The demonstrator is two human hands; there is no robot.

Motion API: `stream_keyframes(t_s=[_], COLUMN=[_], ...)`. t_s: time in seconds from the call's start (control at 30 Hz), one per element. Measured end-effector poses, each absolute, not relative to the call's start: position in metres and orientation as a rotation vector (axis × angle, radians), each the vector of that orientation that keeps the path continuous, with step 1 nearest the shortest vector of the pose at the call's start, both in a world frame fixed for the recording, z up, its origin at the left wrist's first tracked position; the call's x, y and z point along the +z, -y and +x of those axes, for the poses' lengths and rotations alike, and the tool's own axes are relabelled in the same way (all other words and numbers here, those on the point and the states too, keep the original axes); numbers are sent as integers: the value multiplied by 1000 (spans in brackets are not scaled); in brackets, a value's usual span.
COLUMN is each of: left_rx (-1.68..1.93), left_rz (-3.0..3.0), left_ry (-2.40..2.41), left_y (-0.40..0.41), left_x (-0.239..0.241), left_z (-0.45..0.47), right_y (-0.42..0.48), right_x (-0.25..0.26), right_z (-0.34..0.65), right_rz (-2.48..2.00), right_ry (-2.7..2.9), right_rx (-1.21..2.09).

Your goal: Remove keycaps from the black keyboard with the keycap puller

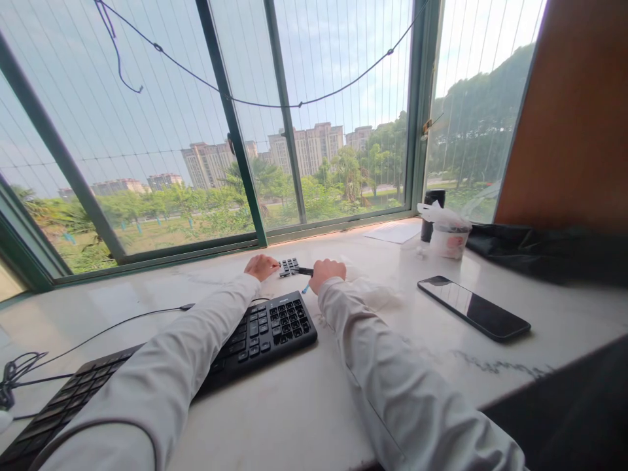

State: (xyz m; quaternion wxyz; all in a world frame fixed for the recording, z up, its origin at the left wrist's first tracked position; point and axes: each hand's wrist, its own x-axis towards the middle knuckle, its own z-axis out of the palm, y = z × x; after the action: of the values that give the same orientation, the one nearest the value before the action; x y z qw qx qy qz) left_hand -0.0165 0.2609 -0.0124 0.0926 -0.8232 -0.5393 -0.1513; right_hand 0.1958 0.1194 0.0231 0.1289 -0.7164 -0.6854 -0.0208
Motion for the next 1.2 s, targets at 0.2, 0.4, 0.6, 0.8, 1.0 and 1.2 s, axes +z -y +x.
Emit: stream_keyframes(t_s=[0.2, 0.4, 0.6, 0.8, 1.0, 1.2], left_rx=[-384, -371, -378, -385, -388, -390], left_rz=[-2354, -2324, -2291, -2262, -2259, -2253], left_ry=[1599, 1598, 1618, 1626, 1618, 1615], left_y=[-266, -269, -272, -277, -279, -279], left_x=[-15, -16, -17, -20, -22, -22], left_z=[-14, -12, -14, -17, -18, -18], right_y=[-118, -117, -116, -115, -115, -114], right_x=[24, 24, 25, 26, 26, 26], right_z=[196, 196, 195, 195, 195, 194], right_rz=[-2094, -2087, -2095, -2081, -2089, -2082], right_ry=[2003, 2000, 2014, 2008, 2015, 2005], right_rx=[-62, -58, -67, -72, -68, -64])
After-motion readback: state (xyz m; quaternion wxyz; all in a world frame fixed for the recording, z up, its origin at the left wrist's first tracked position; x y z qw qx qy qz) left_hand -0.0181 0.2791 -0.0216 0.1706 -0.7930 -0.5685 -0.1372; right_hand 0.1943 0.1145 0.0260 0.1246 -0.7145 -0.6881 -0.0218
